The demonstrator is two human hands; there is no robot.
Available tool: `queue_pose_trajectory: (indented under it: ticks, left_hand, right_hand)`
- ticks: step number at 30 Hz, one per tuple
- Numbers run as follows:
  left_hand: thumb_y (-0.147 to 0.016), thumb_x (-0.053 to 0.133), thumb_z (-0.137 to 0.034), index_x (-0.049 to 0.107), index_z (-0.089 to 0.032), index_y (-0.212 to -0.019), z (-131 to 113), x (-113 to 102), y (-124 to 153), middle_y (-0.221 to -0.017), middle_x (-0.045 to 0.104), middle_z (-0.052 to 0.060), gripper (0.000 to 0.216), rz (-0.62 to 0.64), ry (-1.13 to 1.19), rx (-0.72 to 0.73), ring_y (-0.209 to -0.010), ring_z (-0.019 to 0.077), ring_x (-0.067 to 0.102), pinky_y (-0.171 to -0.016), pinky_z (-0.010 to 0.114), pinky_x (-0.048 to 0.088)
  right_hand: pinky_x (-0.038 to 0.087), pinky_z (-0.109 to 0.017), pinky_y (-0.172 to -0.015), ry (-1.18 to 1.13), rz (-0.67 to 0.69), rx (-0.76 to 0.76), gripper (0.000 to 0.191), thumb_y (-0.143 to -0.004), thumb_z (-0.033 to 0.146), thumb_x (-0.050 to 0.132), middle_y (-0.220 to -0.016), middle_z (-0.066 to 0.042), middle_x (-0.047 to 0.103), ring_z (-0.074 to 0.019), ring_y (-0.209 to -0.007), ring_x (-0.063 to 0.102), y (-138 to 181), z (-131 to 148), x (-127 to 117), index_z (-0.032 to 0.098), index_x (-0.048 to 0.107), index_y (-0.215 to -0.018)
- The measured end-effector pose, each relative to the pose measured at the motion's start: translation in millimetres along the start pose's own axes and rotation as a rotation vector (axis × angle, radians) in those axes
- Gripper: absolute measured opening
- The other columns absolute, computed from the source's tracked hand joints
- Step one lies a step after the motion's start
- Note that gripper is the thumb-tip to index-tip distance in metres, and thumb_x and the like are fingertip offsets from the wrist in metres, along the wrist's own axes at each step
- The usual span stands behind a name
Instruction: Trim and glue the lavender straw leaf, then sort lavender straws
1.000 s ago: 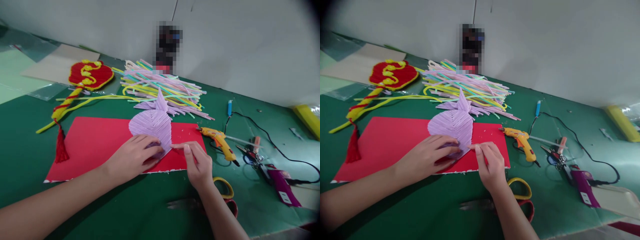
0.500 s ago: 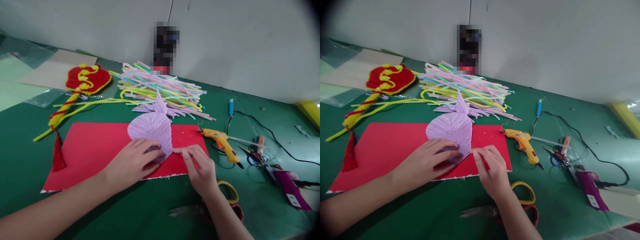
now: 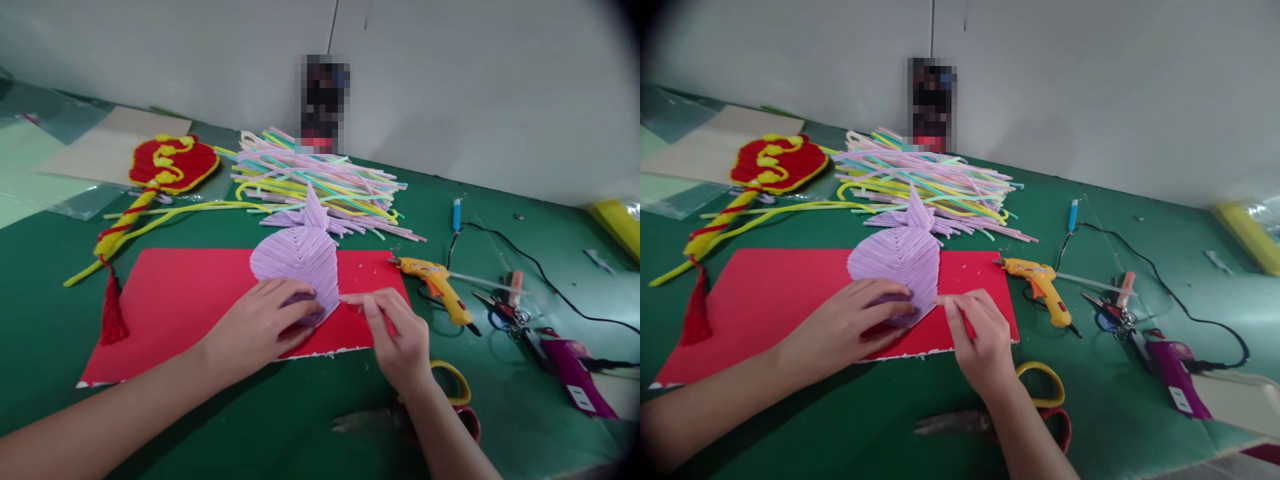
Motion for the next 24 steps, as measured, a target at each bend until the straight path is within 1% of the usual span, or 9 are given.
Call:
queue_pose_trajectory:
  ticks: [16, 20, 24]
  left_hand:
    - [-0.088, 0.050, -0.025, 0.061, -0.021, -0.105, -1.8, 2.2, 3.6, -0.111, 0.059, 0.006, 0.020, -0.019, -0.030, 0.030, -0.103, 0.0184, 0.054, -0.088, 0.034, 0.044]
    - [-0.088, 0.050, -0.024, 0.061, -0.021, -0.104, -2.6, 0.3, 3.5, -0.109, 0.059, 0.006, 0.020, -0.036, -0.033, 0.040, -0.102, 0.0180, 0.055, -0.086, 0.033, 0.045]
    - [-0.088, 0.050, -0.024, 0.061, -0.021, -0.104, -2.2, 0.4, 3.4, -0.110, 0.059, 0.007, 0.020, -0.025, -0.032, 0.037, -0.101, 0.0188, 0.055, -0.086, 0.035, 0.046]
  right_hand:
    - [0.050, -0.029, -0.071, 0.002, 0.035, 0.030, 0.023, -0.088, 0.015, 0.046, -0.088, -0.005, 0.069, -0.0156, -0.080, 0.061, -1.1, 2.8, 3.5, 0.021, 0.067, -0.096]
    - [0.050, -0.030, -0.070, -0.008, 0.029, 0.024, 0.023, -0.089, 0.017, 0.046, -0.087, -0.005, 0.069, -0.0161, -0.079, 0.061, -0.7, 4.0, 2.9, 0.021, 0.067, -0.096]
    - [0.050, -0.030, -0.069, -0.011, 0.026, 0.033, 0.024, -0.089, 0.017, 0.045, -0.088, -0.005, 0.069, -0.0159, -0.078, 0.061, -1.6, 4.6, 1.7, 0.021, 0.067, -0.096]
Point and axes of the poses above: each hand's wrist, its own y-axis away from the middle knuckle, its own x-axis out of the palm, z = x × y, the point moved 5 cm from there along -y, towards the middle knuckle
